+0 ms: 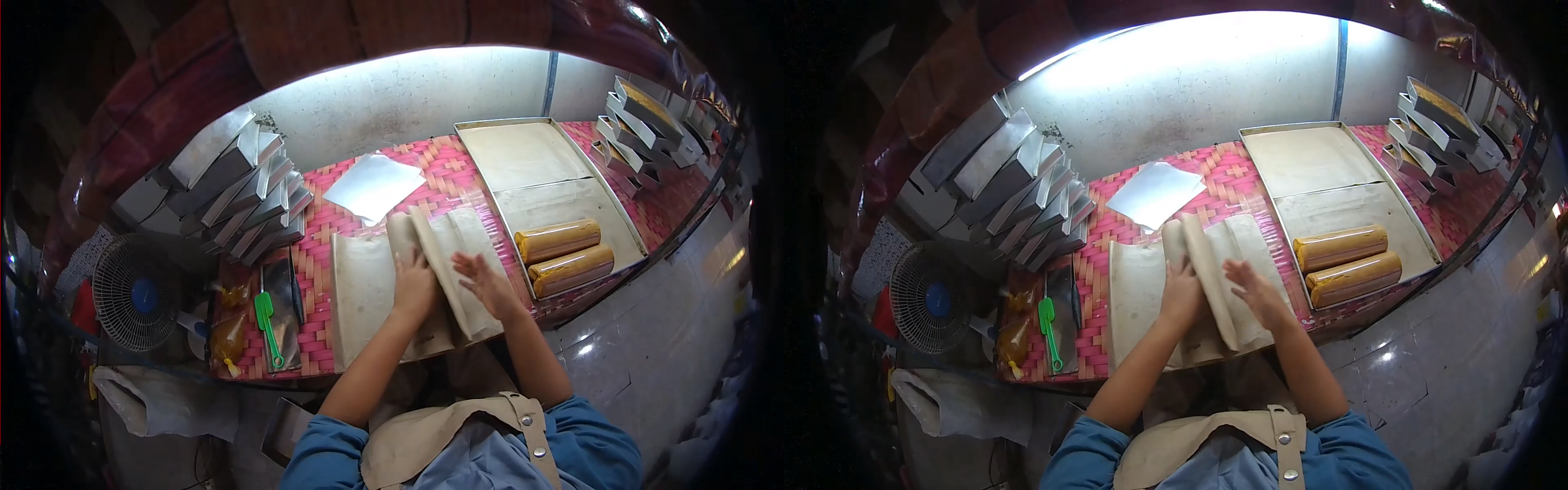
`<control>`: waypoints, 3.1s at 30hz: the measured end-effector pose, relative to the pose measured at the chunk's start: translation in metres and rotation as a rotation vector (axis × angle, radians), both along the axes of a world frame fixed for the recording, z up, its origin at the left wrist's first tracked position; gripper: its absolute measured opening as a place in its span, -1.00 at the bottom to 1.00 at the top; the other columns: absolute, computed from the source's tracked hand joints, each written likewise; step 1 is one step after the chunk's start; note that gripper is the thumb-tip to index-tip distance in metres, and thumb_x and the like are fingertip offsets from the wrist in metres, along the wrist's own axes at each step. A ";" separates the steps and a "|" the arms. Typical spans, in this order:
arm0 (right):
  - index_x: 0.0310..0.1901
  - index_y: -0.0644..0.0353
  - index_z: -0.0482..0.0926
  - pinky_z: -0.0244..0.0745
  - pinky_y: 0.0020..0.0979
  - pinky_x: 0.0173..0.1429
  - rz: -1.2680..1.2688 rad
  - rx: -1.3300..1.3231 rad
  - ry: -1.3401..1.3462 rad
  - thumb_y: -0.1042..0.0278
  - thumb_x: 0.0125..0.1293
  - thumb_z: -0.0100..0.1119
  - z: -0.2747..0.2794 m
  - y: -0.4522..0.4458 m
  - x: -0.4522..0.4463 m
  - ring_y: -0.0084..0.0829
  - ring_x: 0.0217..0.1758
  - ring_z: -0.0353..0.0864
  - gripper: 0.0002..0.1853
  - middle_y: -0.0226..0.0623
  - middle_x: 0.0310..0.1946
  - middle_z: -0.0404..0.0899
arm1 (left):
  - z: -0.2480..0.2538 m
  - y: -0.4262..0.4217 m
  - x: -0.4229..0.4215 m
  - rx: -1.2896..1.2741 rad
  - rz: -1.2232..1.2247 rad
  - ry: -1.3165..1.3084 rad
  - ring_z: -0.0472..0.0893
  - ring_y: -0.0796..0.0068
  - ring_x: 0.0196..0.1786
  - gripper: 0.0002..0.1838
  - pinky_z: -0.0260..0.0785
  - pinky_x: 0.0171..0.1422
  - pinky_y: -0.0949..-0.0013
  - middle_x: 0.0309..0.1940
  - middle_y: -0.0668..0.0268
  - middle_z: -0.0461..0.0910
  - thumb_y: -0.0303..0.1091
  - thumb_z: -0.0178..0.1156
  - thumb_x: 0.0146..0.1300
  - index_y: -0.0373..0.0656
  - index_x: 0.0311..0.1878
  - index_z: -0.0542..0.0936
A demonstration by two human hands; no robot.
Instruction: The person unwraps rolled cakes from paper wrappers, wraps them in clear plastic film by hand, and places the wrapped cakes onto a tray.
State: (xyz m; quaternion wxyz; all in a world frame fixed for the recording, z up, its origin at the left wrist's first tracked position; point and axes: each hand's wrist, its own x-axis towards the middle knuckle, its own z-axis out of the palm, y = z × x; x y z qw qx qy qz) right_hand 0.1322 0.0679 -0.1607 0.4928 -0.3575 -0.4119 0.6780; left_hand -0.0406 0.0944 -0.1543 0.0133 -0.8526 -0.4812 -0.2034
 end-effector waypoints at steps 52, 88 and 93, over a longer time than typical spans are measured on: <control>-0.28 0.18 0.57 0.43 -0.21 -0.08 0.315 0.985 -1.599 0.38 0.07 0.03 0.034 0.190 -0.137 -0.13 -0.16 0.53 -0.81 -0.15 -0.23 0.54 | -0.048 -0.087 -0.155 0.079 0.436 -0.097 0.21 0.03 0.26 -0.51 0.11 0.30 0.13 0.15 0.00 0.26 -0.58 -0.02 0.03 -0.24 0.12 0.36; -0.41 0.19 0.63 0.46 -0.29 -0.15 0.204 0.639 -1.302 0.19 -0.10 0.34 -0.018 0.292 -0.157 -0.24 -0.28 0.59 -0.74 -0.18 -0.38 0.61 | -0.049 -0.124 -0.142 0.154 0.415 -0.385 0.52 0.28 -0.07 -0.86 0.38 0.00 0.31 -0.21 0.31 0.55 -0.49 0.16 0.02 -0.11 -0.30 0.57; -0.42 0.18 0.63 0.46 -0.29 -0.15 0.172 0.594 -1.247 0.17 -0.10 0.34 -0.020 0.299 -0.151 -0.24 -0.29 0.59 -0.73 -0.18 -0.39 0.61 | -0.049 -0.124 -0.142 0.152 0.416 -0.391 0.52 0.28 -0.07 -0.87 0.38 0.00 0.30 -0.21 0.31 0.55 -0.48 0.17 0.02 -0.11 -0.31 0.58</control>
